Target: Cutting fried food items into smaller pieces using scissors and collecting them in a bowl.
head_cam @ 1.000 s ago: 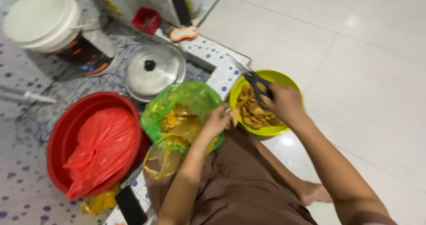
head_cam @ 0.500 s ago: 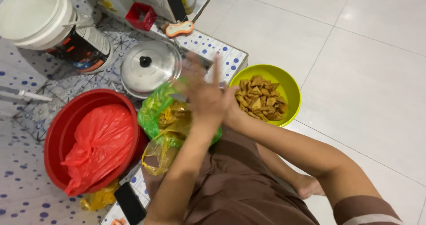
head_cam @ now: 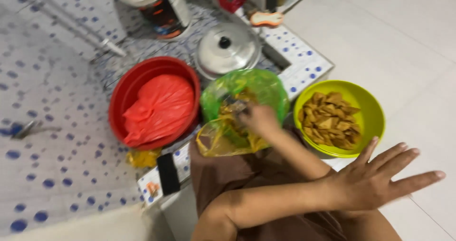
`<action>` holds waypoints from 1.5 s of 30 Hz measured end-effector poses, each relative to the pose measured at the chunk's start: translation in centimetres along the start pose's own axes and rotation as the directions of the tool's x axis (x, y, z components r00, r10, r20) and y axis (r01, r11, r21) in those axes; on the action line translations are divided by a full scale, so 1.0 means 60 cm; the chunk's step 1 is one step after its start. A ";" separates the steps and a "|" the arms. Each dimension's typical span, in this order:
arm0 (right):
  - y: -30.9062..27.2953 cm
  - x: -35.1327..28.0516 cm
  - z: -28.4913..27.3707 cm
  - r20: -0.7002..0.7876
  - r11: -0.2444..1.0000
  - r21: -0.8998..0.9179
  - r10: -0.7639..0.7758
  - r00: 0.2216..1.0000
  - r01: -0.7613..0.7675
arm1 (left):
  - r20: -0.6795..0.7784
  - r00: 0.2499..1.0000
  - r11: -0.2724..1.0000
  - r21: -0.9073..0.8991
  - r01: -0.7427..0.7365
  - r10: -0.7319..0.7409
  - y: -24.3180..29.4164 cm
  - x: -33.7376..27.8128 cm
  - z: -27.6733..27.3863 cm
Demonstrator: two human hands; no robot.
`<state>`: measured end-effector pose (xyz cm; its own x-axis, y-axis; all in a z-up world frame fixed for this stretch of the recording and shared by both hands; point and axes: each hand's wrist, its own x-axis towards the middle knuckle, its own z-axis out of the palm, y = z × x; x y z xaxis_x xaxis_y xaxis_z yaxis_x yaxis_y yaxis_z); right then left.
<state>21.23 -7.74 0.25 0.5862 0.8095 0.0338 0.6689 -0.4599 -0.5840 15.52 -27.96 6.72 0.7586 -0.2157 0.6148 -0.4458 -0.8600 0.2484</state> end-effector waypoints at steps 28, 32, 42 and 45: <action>0.241 -0.329 0.073 0.393 -0.400 0.894 0.486 0.781 -0.201 | 0.295 0.645 0.708 0.334 0.622 -0.705 -0.616 -0.449 0.123; 0.178 -0.364 0.059 0.329 -0.292 0.939 0.610 0.721 -0.181 | 0.321 0.666 0.739 0.271 0.616 -0.673 -0.598 -0.415 0.073; 0.150 -0.358 0.030 0.304 -0.174 0.952 0.631 0.714 -0.252 | 0.299 0.594 0.653 0.163 0.740 -0.747 -0.510 -0.354 -0.058; 0.128 -0.354 -0.003 0.323 -0.183 0.945 0.625 0.711 -0.270 | 0.269 0.554 0.601 0.146 0.785 -0.788 -0.471 -0.345 -0.112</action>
<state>14.00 -28.50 -4.80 0.6867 0.4059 -0.6031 -0.7124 0.2108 -0.6693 9.24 3.91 -8.00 0.8992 0.4339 -0.0569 0.3970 -0.7540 0.5233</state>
